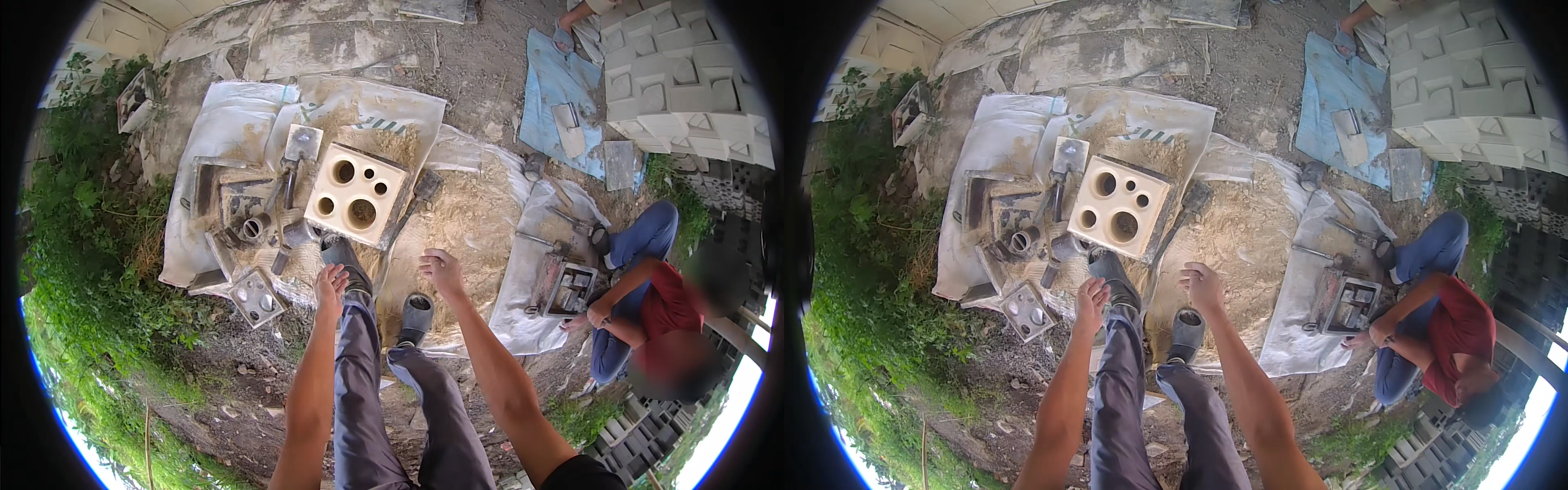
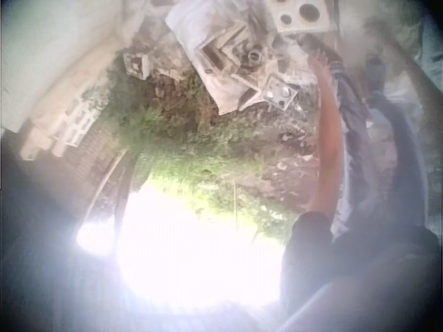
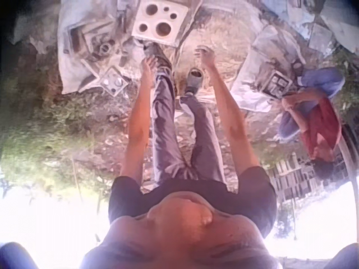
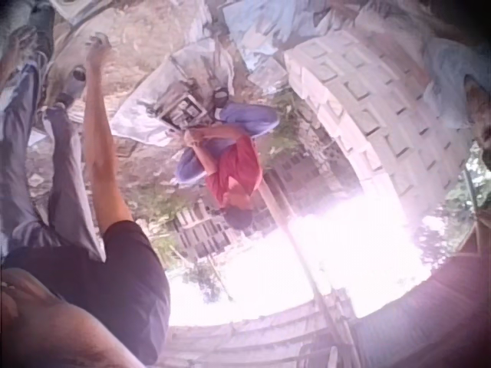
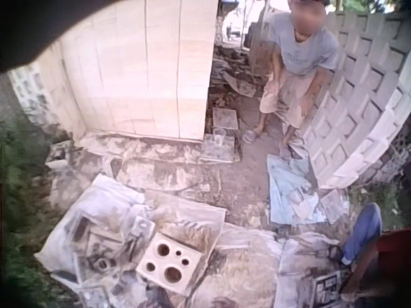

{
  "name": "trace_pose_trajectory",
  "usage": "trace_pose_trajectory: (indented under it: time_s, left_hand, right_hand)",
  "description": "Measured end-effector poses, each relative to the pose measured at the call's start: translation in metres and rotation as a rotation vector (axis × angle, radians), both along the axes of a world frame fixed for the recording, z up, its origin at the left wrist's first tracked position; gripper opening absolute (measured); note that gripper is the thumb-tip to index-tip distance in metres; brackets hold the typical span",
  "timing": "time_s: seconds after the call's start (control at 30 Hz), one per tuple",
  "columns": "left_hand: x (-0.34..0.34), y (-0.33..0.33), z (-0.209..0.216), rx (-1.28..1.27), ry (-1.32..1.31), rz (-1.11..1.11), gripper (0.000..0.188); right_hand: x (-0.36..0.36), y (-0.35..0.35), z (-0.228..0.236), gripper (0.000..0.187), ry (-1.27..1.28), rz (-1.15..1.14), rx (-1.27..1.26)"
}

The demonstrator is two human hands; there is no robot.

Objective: The person assembles a metal mold, places cylindrical inserts into it, packs dry mixture around the inserts by hand, levels the surface, removes the inserts, and then lifts the mold to reveal a finished ventilation brick.

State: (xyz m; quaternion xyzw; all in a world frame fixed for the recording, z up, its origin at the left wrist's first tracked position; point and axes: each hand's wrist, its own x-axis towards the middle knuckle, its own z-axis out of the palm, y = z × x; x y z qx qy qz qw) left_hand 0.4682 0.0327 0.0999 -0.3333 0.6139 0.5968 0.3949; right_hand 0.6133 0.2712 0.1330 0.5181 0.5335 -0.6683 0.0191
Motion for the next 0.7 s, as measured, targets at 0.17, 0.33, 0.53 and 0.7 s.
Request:
trace_pose_trajectory:
  time_s: [0.17, 0.33, 0.53, 0.7]
  left_hand:
    - [-0.012, 0.010, -0.021, 0.151, -0.118, 0.339, 0.063]
    - [-0.026, 0.029, -0.030, -0.018, -0.227, 0.410, 0.070]
    - [-0.086, 0.049, -0.012, -0.770, 0.522, -0.190, 0.070]
    - [-0.159, 0.107, 0.016, -0.650, 0.701, -0.362, 0.070]
  right_hand:
    - [-0.045, 0.005, -0.005, 0.037, -0.065, -0.122, -0.190]
    - [-0.073, 0.048, -0.022, 0.038, -0.141, -0.110, -0.169]
    - [-0.128, 0.089, -0.031, 0.041, -0.235, -0.027, -0.157]
    - [-0.145, 0.103, -0.050, 0.043, -0.099, -0.095, -0.192]
